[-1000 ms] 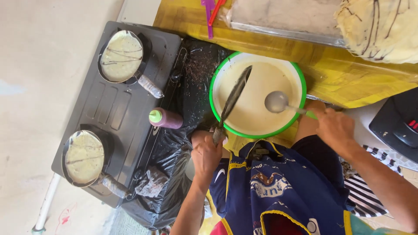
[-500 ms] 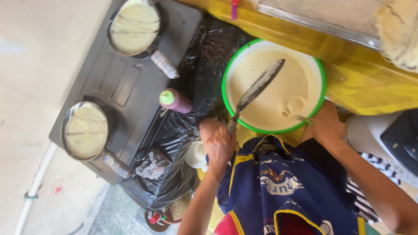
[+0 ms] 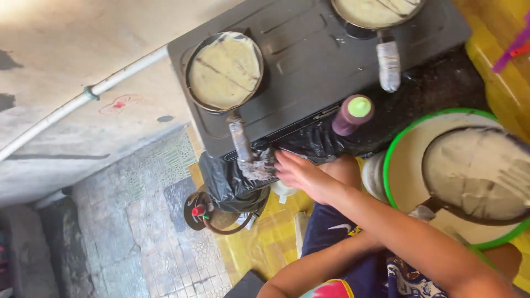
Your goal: Making thin crepes by pouring batter into multiple pans, spreading it with a ladle or by tilting, and removing them once cooked.
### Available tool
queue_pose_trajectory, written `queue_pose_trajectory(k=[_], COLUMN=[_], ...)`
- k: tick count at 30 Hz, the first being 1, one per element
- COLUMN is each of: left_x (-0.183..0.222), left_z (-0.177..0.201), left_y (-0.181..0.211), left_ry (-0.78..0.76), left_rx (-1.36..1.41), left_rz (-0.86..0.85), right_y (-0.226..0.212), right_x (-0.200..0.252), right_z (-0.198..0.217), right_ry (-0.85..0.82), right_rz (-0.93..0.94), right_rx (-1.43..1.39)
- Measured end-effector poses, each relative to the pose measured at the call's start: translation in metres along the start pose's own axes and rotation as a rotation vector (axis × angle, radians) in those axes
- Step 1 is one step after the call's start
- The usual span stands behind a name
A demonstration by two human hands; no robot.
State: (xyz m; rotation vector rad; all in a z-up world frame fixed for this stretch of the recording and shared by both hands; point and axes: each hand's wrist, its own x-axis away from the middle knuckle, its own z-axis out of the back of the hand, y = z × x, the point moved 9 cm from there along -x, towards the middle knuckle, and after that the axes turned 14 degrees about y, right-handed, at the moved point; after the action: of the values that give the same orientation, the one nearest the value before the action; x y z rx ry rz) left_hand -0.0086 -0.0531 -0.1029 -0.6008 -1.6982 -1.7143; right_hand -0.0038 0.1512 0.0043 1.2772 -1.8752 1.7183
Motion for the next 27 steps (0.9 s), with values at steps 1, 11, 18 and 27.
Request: queue_pose_trajectory(k=[1,11,18,27], left_x=[0.004,-0.217,-0.004,0.027], left_z=[-0.012,0.132,0.377,0.417], left_y=[0.002,-0.044,0.033,0.014], left_ry=[-0.15,0.152,1.008,0.957], left_rx=[0.133,1.715,0.809,0.842], left_rz=[0.07,-0.375,-0.393,0.0], right_y=[-0.002,-0.089,-0.173,-0.092], right_x=[-0.018,0.004,0.093,0.073], right_z=[-0.043,-0.138,-0.055,0.201], right_ry=[-0.119,-0.236,-0.4,-0.162], right_rz=[-0.084,0.085,0.196,0.159], right_rx=[0.001,-0.078,-0.191,-0.188])
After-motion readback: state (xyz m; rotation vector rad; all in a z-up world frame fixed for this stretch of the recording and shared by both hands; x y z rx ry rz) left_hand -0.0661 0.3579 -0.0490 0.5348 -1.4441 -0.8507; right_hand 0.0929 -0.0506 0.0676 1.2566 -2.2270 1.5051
